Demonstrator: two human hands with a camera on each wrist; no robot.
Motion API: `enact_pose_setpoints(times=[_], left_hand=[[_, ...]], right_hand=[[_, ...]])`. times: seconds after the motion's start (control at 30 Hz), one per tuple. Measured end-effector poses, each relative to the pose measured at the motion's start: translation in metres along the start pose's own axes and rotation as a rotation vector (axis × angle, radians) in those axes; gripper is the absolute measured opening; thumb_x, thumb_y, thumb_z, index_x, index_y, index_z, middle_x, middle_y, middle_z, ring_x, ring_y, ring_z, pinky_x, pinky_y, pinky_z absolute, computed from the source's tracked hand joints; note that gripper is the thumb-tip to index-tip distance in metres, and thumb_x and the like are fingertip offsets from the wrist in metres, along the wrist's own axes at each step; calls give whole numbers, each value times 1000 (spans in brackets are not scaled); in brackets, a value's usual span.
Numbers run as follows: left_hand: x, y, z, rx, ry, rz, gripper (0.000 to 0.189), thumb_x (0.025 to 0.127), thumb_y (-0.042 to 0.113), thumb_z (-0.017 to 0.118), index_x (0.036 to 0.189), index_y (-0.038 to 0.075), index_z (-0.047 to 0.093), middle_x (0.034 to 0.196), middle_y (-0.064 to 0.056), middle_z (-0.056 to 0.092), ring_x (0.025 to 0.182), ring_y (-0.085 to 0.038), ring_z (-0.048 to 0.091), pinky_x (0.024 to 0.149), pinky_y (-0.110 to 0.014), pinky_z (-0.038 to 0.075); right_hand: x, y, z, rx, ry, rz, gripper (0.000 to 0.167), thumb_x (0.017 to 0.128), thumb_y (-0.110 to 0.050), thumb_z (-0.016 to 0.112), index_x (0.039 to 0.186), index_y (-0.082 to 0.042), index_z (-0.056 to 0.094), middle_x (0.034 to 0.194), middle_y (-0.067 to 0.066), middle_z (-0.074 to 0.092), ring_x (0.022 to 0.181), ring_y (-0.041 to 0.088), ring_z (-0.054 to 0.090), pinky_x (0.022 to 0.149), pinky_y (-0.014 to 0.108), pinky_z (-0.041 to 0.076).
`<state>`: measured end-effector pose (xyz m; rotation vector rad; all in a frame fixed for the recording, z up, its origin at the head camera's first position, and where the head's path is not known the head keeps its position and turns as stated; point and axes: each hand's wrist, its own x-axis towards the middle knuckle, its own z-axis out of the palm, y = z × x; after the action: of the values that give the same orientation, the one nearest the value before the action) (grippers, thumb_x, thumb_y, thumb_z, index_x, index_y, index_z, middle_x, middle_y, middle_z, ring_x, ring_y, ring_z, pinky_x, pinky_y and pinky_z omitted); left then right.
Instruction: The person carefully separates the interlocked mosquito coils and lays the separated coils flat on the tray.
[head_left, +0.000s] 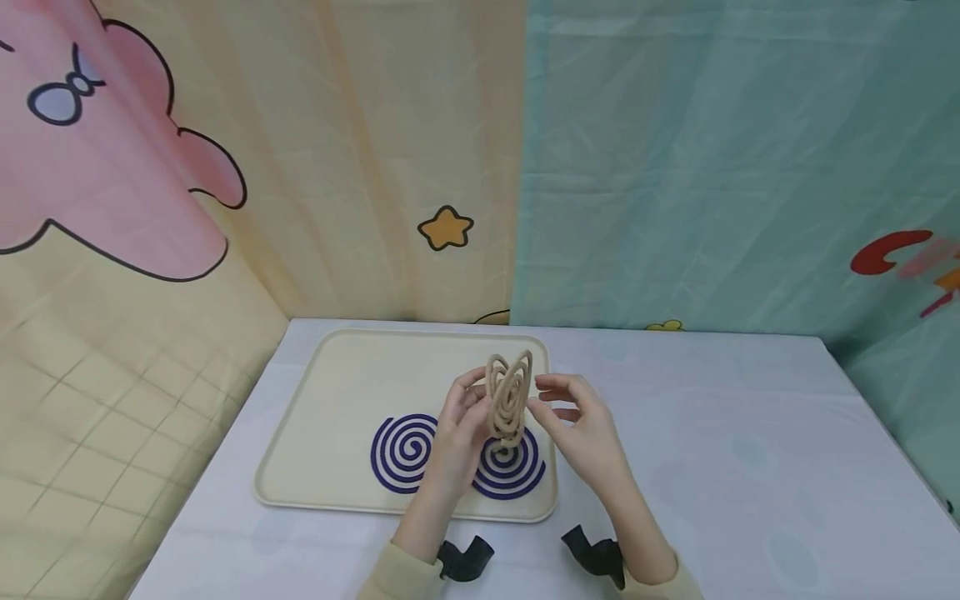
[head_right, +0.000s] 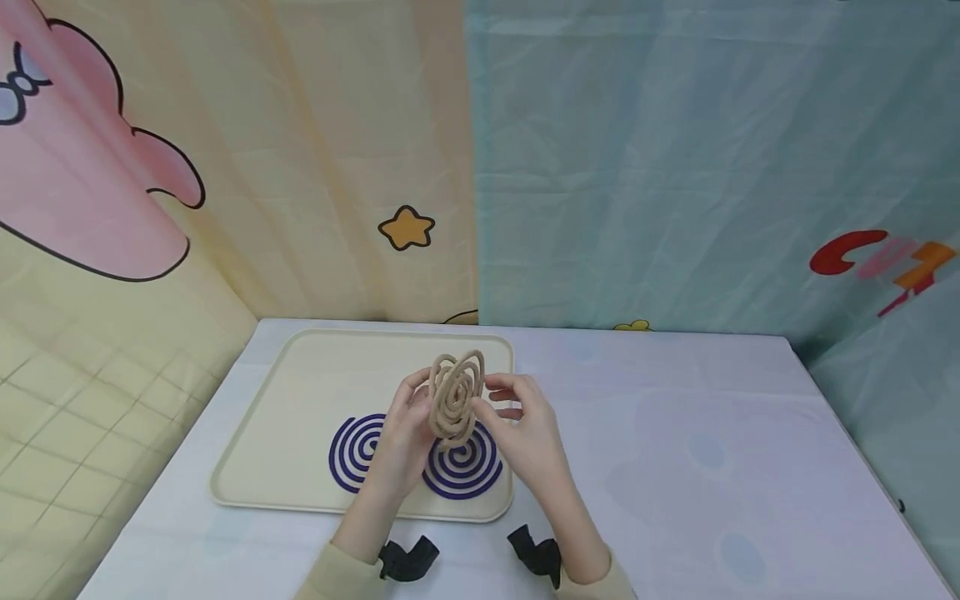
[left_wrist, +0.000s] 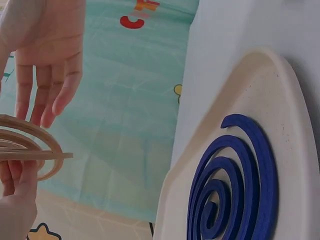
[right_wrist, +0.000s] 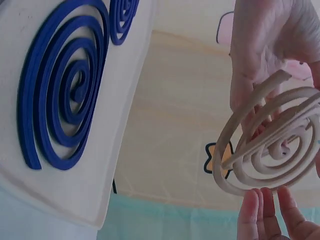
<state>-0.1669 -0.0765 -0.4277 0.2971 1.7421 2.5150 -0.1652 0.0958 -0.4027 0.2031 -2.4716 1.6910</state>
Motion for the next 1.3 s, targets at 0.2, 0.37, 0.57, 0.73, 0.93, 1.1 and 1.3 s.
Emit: enact_pose_setpoints(times=[0.2,0.37,0.57,0.73,0.93,1.1,1.3], left_hand=[[-5,-6,5,162,4,133,51,95,13,50,144,3,38,118,-4,56,110,-11,58,93,-26,52],[-6,-8,7,172,-21,159,52,94,12,55,143,6,40,123,-10,53,118,-12,55,95,-26,52],[-6,-9,8,175,-27,178,53,93,12,56,143,4,41,123,-11,54,117,-13,54,95,-26,51],[-5,-10,8,171,-44,189,53,92,11,56,142,3,41,123,-5,53,117,-12,54,96,-26,51],[-5,-12,7,175,-90,260,53,91,9,59,140,-3,42,126,-1,52,118,-9,54,107,-31,46],[-5,-13,7,185,-103,276,51,92,7,59,139,-5,44,127,-10,52,117,-8,54,106,-30,47],[-4,-10,4,263,-52,175,49,94,12,56,142,4,48,127,-18,55,115,-10,55,100,-25,48]], right_hand=[[0,-3,8,248,-114,106,39,95,-18,64,131,-5,56,131,13,58,107,20,58,85,23,54],[0,0,11,309,-147,85,48,96,-22,60,138,-3,47,135,17,52,111,23,53,88,26,52],[2,1,12,347,-135,118,40,100,-17,54,136,-2,48,132,18,52,110,20,57,86,27,54],[3,1,11,340,-140,156,41,96,-14,60,134,-3,50,132,16,53,110,19,55,89,26,51],[3,3,11,327,-128,174,44,92,-13,65,132,-5,52,127,13,57,117,23,54,100,34,46],[2,4,14,343,-73,131,44,88,-3,66,130,-1,54,124,16,59,112,19,56,98,27,50],[2,7,18,308,-15,48,47,83,2,70,127,1,54,121,16,58,108,17,56,89,19,53]])
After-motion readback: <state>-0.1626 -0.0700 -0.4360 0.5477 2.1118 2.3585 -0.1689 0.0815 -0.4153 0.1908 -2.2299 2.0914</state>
